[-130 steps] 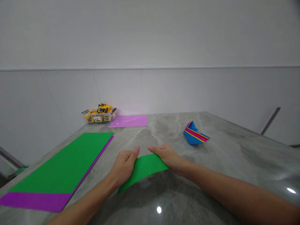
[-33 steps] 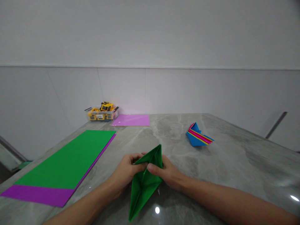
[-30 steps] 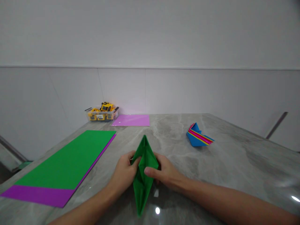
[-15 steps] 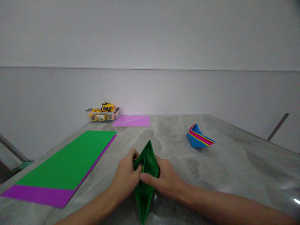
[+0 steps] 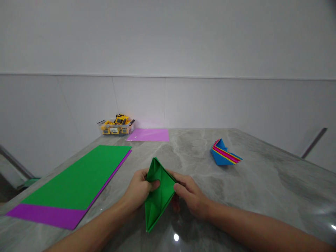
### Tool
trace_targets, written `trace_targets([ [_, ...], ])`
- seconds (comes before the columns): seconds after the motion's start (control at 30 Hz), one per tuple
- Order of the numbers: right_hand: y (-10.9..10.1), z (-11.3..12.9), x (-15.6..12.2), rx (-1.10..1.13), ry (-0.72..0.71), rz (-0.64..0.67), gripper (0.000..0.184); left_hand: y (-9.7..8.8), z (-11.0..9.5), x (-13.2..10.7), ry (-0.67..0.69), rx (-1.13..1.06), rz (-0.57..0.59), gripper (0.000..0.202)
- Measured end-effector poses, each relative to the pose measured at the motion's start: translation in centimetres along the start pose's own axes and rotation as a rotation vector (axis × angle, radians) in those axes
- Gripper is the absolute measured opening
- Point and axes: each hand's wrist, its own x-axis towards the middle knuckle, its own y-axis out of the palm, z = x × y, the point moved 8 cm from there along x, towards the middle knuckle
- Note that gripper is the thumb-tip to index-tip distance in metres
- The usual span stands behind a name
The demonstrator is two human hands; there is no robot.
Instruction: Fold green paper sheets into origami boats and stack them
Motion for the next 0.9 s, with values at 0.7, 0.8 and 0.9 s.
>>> trace_targets([
  [0.7, -18.3, 4.0, -0.2, -1.710, 0.422, -0.850, 0.049, -1.2, 2.2, 0.4, -0.339, -0.443, -0.252, 0.027],
  [0.8, -20.3, 2.6, -0.7, -1.699, 0.493, -0.810, 0.032, -1.6, 1.4, 0.6, -0.273, -0.477, -0.270, 0.022],
  [0.9, -20.5, 1.9, -0.8, -1.664, 0.505, -0.803, 0.035, -1.5, 0.8, 0.6, -0.248, -0.461, -0.223, 0.021],
])
